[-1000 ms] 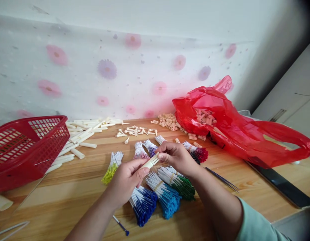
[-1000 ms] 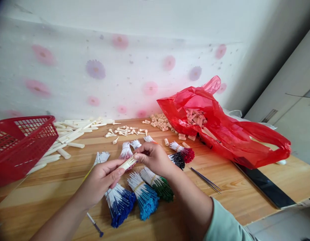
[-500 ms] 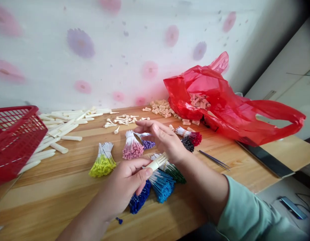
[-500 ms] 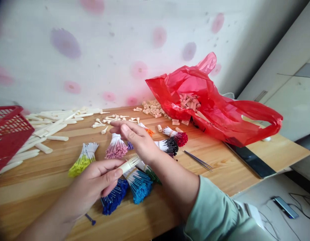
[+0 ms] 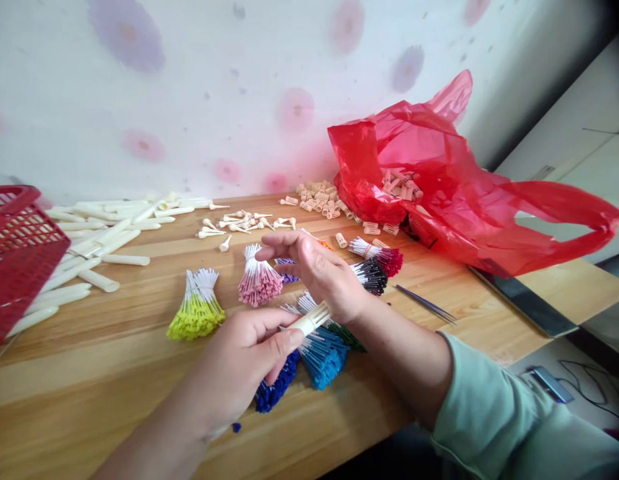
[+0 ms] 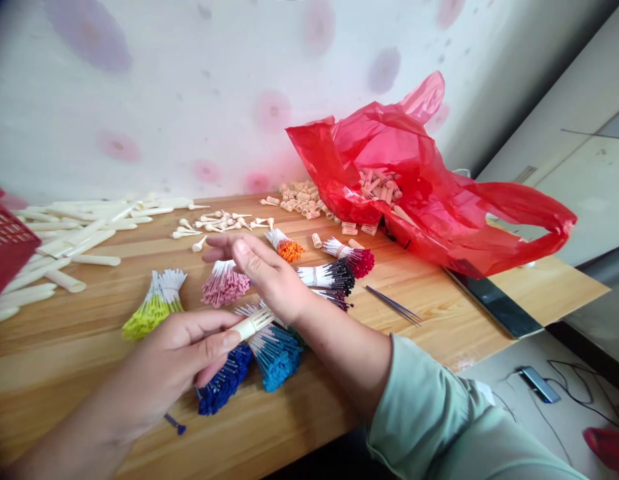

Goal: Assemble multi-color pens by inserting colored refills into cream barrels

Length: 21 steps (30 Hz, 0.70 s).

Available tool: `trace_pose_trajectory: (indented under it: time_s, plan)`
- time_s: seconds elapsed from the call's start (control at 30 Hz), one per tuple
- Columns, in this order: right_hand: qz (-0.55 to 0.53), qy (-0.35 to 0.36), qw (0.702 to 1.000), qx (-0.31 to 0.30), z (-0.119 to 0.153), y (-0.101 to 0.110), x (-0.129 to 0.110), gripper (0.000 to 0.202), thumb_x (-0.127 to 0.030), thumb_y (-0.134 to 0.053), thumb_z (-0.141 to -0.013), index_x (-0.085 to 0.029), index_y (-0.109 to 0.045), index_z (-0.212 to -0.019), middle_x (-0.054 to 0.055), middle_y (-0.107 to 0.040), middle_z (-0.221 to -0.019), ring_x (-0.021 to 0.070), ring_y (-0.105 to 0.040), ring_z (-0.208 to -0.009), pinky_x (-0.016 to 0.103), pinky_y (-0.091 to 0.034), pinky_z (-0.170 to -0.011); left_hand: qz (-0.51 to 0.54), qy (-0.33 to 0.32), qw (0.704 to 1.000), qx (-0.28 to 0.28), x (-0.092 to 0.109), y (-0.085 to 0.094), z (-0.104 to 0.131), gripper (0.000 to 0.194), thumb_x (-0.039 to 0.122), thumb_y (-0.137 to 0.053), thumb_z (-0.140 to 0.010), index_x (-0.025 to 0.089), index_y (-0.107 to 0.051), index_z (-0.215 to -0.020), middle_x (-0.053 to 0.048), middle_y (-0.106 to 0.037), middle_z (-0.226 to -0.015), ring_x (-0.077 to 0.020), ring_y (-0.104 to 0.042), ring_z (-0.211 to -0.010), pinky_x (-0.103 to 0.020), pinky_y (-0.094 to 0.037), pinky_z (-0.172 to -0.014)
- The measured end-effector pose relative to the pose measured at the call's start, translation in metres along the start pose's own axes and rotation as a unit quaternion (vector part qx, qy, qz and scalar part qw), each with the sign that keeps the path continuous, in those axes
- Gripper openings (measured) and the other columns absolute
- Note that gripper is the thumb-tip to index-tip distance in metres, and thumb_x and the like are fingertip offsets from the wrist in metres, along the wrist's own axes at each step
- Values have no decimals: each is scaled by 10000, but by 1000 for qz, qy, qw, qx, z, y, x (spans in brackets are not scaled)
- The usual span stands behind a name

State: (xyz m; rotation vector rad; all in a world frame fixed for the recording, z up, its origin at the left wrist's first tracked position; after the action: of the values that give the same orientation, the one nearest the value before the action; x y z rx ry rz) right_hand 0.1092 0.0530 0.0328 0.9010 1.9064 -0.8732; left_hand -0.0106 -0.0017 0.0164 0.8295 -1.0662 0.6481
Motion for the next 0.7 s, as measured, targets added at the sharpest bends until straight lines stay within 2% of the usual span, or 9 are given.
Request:
trace_pose_trajectory:
  time_s: [0.37,0.6,0.7]
  plan:
    - [75,21,997,9,3,1,-1,381,-455,-384,-961,-160,-573,-1110,80,-622,-1031,185,-570,-1065,393,-406,-990,-50,2,999,6,-3,1,-2,329,429,-488,-855,174,-575,-666,61,-444,-472,-92,-397,-446,-210,-297,-444]
    - [74,47,996,7,3,1,-2,348,-459,-430,-943,-174,-579,-1076,65,-587,-1030,184,-567,-1045,394,-432,-974,-62,-23,997,33,-3,2,-7,285,372,-503,-846,175,-572,-653,66,-437,-494,-85,-391,-468,-201,-297,-452]
    - [65,41,997,16,2,1,0,371,-493,-406,-942,-189,-585,-1056,61,-592,-1043,182,-567,-1036,406,-419,-987,-60,-33,997,20,-2,1,-7,287,368,-498,-855,176,-585,-660,66,-429,-505,-83,-385,-475,-197,-294,-448]
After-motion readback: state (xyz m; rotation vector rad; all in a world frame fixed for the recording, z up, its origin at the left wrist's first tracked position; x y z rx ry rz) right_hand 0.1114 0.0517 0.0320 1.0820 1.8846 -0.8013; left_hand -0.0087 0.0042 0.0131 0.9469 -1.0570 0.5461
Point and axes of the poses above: each hand's wrist, its own z-axis away from the middle knuckle, its own y-axis out of the back of the hand, x = y × z, the point moved 4 cm from there along -z, towards the middle knuckle
